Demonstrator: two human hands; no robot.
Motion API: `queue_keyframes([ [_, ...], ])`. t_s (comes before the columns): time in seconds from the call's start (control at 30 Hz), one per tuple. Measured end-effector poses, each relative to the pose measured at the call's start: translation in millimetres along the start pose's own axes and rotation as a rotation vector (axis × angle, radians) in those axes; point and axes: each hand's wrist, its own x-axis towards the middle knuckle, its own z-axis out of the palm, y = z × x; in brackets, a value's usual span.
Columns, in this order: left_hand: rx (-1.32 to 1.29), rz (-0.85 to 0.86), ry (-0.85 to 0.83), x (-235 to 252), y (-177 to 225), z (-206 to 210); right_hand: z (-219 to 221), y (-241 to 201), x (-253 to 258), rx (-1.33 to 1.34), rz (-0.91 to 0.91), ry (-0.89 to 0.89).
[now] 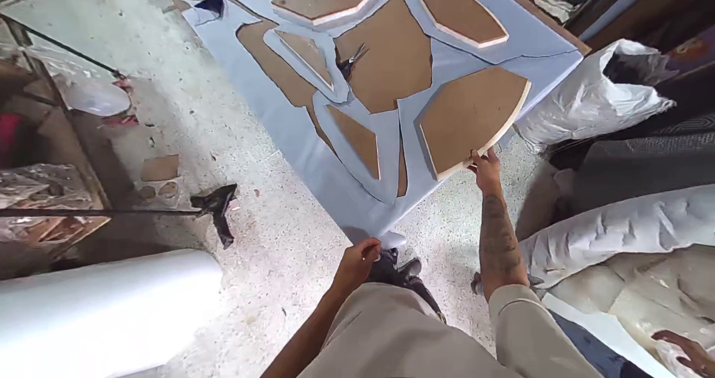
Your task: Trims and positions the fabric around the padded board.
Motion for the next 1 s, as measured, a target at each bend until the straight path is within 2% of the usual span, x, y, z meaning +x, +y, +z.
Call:
queue_keyframes([
  [0.1,0.146,0.014,-0.062,27.3,7.6,-8.1,3.5,-10.9,5.2,-0.036,0.037,0.008],
  [0.23,0.361,0.067,-0.069,41.9,2.2,-21.2,1.3,-0.1,-14.1,-0.041,0.057,0.07],
  [0.33,0.34,0.106,-0.027,37.5,0.7,-37.6,1.2,-4.9,-42.1,-0.359,-0.058,0.192],
  [0.4,0.298,0.086,0.016,22.0,-6.2,-43.5,1.7,-0.5,-74.5,-0.477,-0.164,0.226],
  [0.47,0.289,0.05,0.063,2.2,-17.9,-44.9,10.5,6.6,-113.1,-0.493,-0.276,0.139],
  [0.53,0.285,-0.055,0.129,-14.6,-28.4,-43.8,33.8,15.7,-143.4,-0.453,-0.376,-0.048],
  [0.67,0.143,-0.332,0.33,-55.4,-81.2,-22.7,84.3,51.3,-201.3,-0.338,-0.285,-0.567],
  [0.73,0.1,-0.468,0.327,-75.0,-111.5,-10.7,107.6,49.8,-219.4,-0.344,-0.29,-0.801],
  [0.8,0.094,-0.614,0.285,-84.1,-144.0,-6.7,135.7,35.0,-218.6,-0.367,-0.379,-0.928],
  [0.87,0.059,-0.741,0.291,-91.3,-194.2,-10.7,166.9,19.0,-201.3,-0.386,-0.482,-0.919],
  [0.93,-0.065,-0.841,0.351,-96.3,-241.6,-26.7,207.6,2.0,-161.3,-0.491,-0.555,-0.797],
  [1.0,-0.2,-0.919,0.38,-96.5,-273.5,-53.1,262.3,-14.2,-103.9,-0.647,-0.542,-0.644],
])
